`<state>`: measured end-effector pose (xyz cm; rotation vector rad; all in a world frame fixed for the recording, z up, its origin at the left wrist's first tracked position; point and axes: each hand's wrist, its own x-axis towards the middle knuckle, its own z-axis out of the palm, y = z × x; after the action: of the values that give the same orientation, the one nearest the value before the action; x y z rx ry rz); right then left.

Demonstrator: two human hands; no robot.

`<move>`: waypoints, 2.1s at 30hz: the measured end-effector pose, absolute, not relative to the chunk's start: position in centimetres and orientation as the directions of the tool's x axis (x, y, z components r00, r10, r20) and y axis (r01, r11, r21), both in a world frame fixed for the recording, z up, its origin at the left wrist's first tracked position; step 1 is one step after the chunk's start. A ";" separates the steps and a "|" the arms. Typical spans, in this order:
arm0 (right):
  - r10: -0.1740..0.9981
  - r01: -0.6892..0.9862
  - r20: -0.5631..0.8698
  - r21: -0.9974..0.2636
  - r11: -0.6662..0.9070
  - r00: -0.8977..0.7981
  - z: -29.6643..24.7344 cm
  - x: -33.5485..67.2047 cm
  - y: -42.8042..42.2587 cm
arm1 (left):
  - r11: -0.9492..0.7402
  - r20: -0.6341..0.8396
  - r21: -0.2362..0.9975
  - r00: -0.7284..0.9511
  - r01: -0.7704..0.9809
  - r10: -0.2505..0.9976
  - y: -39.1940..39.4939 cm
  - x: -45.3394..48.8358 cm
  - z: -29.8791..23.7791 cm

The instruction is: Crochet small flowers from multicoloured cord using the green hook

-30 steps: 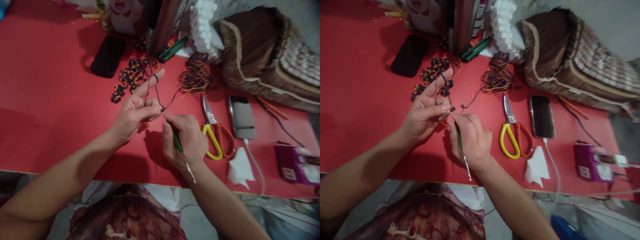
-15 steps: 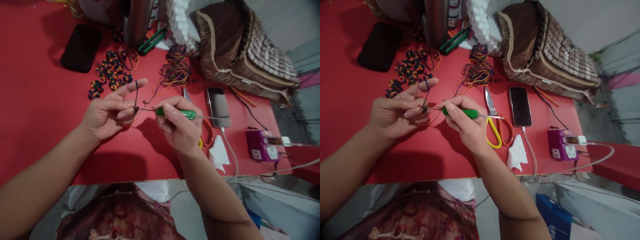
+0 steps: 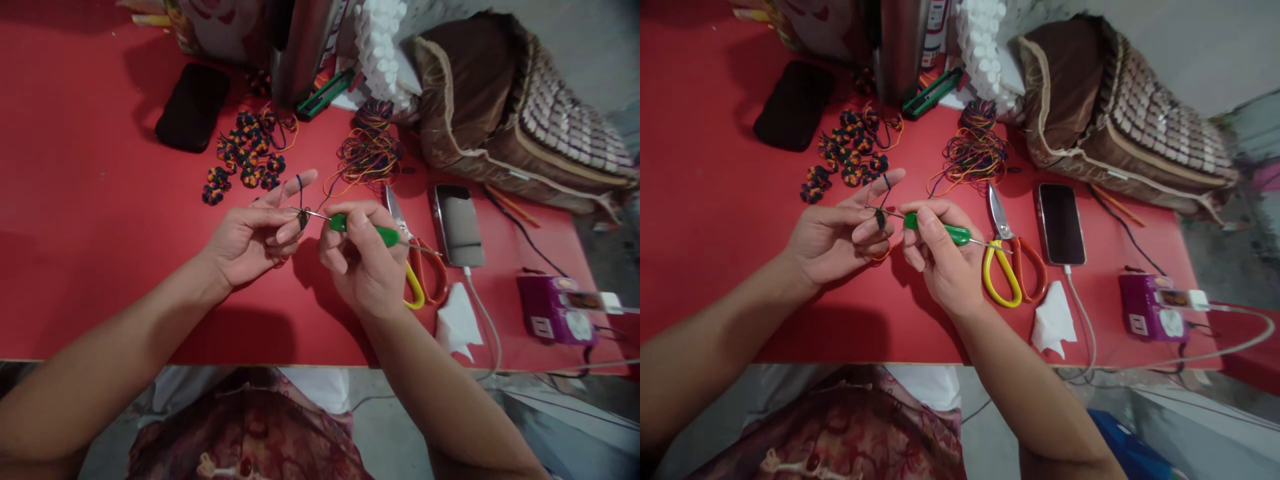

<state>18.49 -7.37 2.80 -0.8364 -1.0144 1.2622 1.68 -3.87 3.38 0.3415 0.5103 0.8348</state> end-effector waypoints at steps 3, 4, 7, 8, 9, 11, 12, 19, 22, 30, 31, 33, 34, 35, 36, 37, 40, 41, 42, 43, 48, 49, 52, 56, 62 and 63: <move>0.988 -0.329 0.140 -0.931 0.155 0.067 2.7 18.0 -7.5 | 0.611 -0.281 0.470 0.548 -0.637 0.788 -3.9 1.8 3.5; 0.988 -0.320 0.136 -0.935 0.152 0.074 2.7 17.9 -7.5 | 0.606 -0.280 0.468 0.542 -0.644 0.792 -3.8 1.9 3.5; 0.994 -0.292 0.105 -0.950 0.113 0.042 2.8 18.0 -7.4 | 0.600 -0.299 0.446 0.521 -0.664 0.800 -3.7 1.8 3.6; 0.996 -0.295 0.093 -0.951 0.093 0.014 2.9 18.1 -7.4 | 0.606 -0.312 0.436 0.519 -0.666 0.795 -3.6 1.8 3.6; 0.997 -0.307 0.079 -0.949 0.070 -0.017 2.9 18.2 -7.3 | 0.614 -0.323 0.424 0.523 -0.665 0.789 -3.6 1.7 3.6; 0.995 -0.355 0.057 -0.935 0.024 -0.083 3.0 18.5 -7.1 | 0.630 -0.330 0.404 0.536 -0.663 0.777 -3.5 1.6 3.6; 0.993 -0.380 0.044 -0.925 -0.002 -0.112 3.0 18.6 -7.1 | 0.636 -0.330 0.395 0.544 -0.662 0.771 -3.5 1.5 3.6; 0.967 -0.480 -0.064 -0.859 -0.180 -0.247 2.9 19.0 -6.5 | 0.653 -0.350 0.369 0.552 -0.661 0.757 -3.9 1.6 3.9; 0.944 -0.512 -0.110 -0.818 -0.263 -0.310 2.8 18.8 -6.4 | 0.647 -0.364 0.356 0.537 -0.675 0.761 -4.1 1.8 3.9; 0.987 -0.480 -0.009 -0.873 -0.087 -0.163 2.3 18.1 -6.5 | 0.612 -0.294 0.436 0.538 -0.661 0.790 -4.5 2.5 3.4; 0.991 -0.459 -0.005 -0.886 -0.067 -0.134 2.2 18.1 -6.5 | 0.597 -0.291 0.447 0.522 -0.666 0.801 -4.5 2.6 3.5; 0.996 -0.418 -0.003 -0.908 -0.038 -0.084 2.1 18.0 -6.6 | 0.560 -0.290 0.473 0.480 -0.680 0.828 -4.5 2.6 3.7; 0.998 -0.395 0.000 -0.918 -0.023 -0.059 2.1 17.9 -6.8 | 0.543 -0.289 0.490 0.460 -0.682 0.839 -4.5 2.6 3.8; 0.999 -0.369 0.011 -0.929 -0.002 -0.031 2.1 17.8 -6.9 | 0.527 -0.287 0.509 0.443 -0.681 0.849 -4.5 2.5 3.9; 1.000 -0.336 0.029 -0.941 0.028 0.000 2.1 17.7 -7.1 | 0.510 -0.281 0.531 0.428 -0.677 0.859 -4.5 2.5 4.0; 0.998 -0.293 0.054 -0.954 0.063 0.036 2.1 17.6 -7.4 | 0.489 -0.272 0.555 0.409 -0.673 0.871 -4.6 2.5 4.1; 0.975 -0.105 0.175 -0.976 0.190 0.137 2.3 17.3 -8.1 | 0.396 -0.213 0.631 0.342 -0.667 0.915 -4.8 2.7 4.0; 0.963 -0.033 0.222 -0.973 0.230 0.152 2.3 17.2 -8.4 | 0.360 -0.189 0.651 0.317 -0.668 0.929 -4.9 2.8 3.9; 0.950 0.037 0.269 -0.963 0.266 0.157 2.3 17.2 -8.6 | 0.333 -0.171 0.666 0.299 -0.668 0.939 -5.0 2.8 3.9; 0.939 0.107 0.308 -0.950 0.294 0.154 2.3 17.3 -8.7 | 0.315 -0.158 0.673 0.285 -0.669 0.945 -5.1 2.9 3.8; 0.896 0.444 0.430 -0.828 0.342 0.112 2.1 17.6 -9.2 | 0.332 -0.184 0.679 0.286 -0.655 0.940 -5.4 3.3 3.8; 0.889 0.489 0.447 -0.799 0.350 0.094 2.0 17.6 -9.3 | 0.337 -0.192 0.678 0.286 -0.653 0.939 -5.5 3.3 3.8; 0.875 0.603 0.480 -0.716 0.353 0.058 1.8 17.6 -9.6 | 0.367 -0.223 0.642 0.294 -0.673 0.929 -5.4 3.5 4.1; 0.866 0.730 0.499 -0.593 0.340 0.003 1.5 17.7 -9.8 | 0.476 -0.298 0.559 0.371 -0.680 0.880 -5.1 3.2 4.4; 0.761 0.485 0.646 -0.646 0.589 -0.065 1.8 17.8 -9.2 | 0.403 -0.204 0.650 0.363 -0.645 0.909 -4.9 2.6 4.6; 0.764 0.470 0.643 -0.657 0.589 -0.056 1.8 17.8 -9.1 | 0.362 -0.176 0.680 0.336 -0.637 0.925 -5.0 2.7 4.5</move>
<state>17.77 -9.07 1.80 -1.0302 -1.7009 0.3272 2.65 -5.01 4.47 0.5554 0.6062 1.0892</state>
